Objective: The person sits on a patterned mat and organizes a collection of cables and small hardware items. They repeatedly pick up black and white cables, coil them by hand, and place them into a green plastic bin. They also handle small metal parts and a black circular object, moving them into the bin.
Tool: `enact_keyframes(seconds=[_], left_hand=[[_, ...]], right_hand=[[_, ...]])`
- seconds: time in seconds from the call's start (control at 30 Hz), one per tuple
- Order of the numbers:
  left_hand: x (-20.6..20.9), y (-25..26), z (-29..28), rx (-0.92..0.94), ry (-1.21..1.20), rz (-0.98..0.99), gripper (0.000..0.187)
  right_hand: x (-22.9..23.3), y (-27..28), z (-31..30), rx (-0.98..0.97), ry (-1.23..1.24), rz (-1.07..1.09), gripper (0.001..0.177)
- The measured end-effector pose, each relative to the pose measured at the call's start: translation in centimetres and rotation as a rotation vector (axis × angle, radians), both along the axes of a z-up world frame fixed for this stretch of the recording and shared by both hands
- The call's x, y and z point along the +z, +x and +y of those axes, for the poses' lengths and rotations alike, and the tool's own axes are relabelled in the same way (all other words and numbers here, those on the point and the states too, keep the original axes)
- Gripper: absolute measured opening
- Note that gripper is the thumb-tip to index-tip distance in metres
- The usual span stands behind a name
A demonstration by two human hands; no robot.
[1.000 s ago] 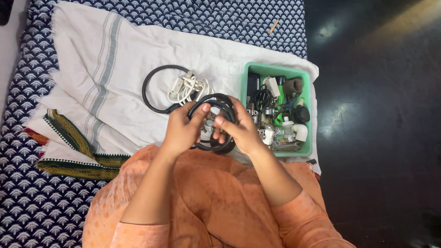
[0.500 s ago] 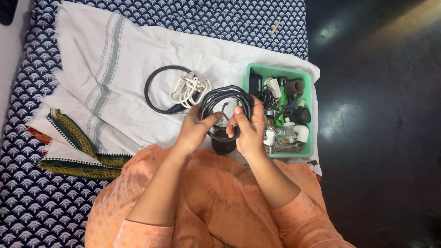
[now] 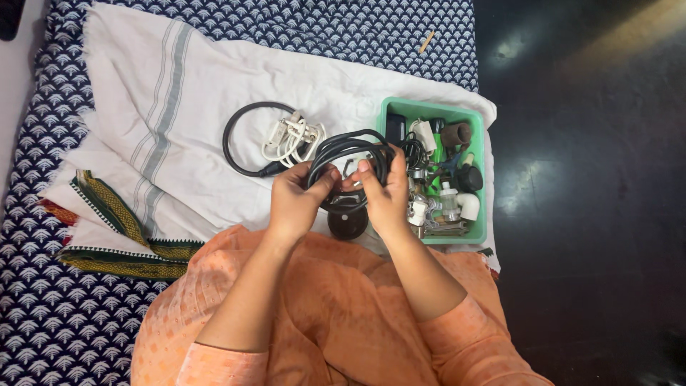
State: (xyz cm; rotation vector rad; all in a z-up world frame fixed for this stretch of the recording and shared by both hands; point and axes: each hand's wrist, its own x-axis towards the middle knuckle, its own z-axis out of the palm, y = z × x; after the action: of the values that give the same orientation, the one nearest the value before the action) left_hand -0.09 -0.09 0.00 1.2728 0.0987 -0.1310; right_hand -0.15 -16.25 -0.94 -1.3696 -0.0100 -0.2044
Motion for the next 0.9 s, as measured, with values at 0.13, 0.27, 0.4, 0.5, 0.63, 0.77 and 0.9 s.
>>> enact_keyframes(seconds=[0.13, 0.27, 0.4, 0.5, 0.63, 0.77, 0.9], left_hand=[[0.2, -0.3, -0.4, 0.076, -0.023, -0.03, 0.013], [0.5, -0.6, -0.7, 0.176, -0.004, -0.017, 0.014], [0.9, -1.7, -1.3, 0.356, 0.316, -0.148, 0.019], [1.1, -1.6, -0.7, 0.351, 0.545, -0.461, 0.024], [2.1, -1.1, -0.2, 0.268, 0.674, -0.401, 0.032], [2.8, -0.9, -0.4, 0.255, 0.524, -0.351, 0.061], [1.8, -0.7, -1.1, 0.269, 0.437, -0.311, 0.07]], right_hand=[[-0.7, 0.6, 0.0, -0.028, -0.11, -0.005, 0.024], [-0.8, 0.7, -0.5, 0.003, -0.333, 0.037, 0.022], [-0.7, 1.1, -0.7, 0.086, -0.473, 0.078, 0.024], [-1.1, 1.0, -0.8, 0.113, -0.38, 0.1, 0.023], [-1.7, 0.8, -0.8, 0.0, -0.478, 0.078, 0.022], [-0.9, 0.7, -1.2, -0.108, -0.627, 0.117, 0.015], [-0.5, 0.9, -0.9, -0.245, -0.707, 0.077, 0.018]])
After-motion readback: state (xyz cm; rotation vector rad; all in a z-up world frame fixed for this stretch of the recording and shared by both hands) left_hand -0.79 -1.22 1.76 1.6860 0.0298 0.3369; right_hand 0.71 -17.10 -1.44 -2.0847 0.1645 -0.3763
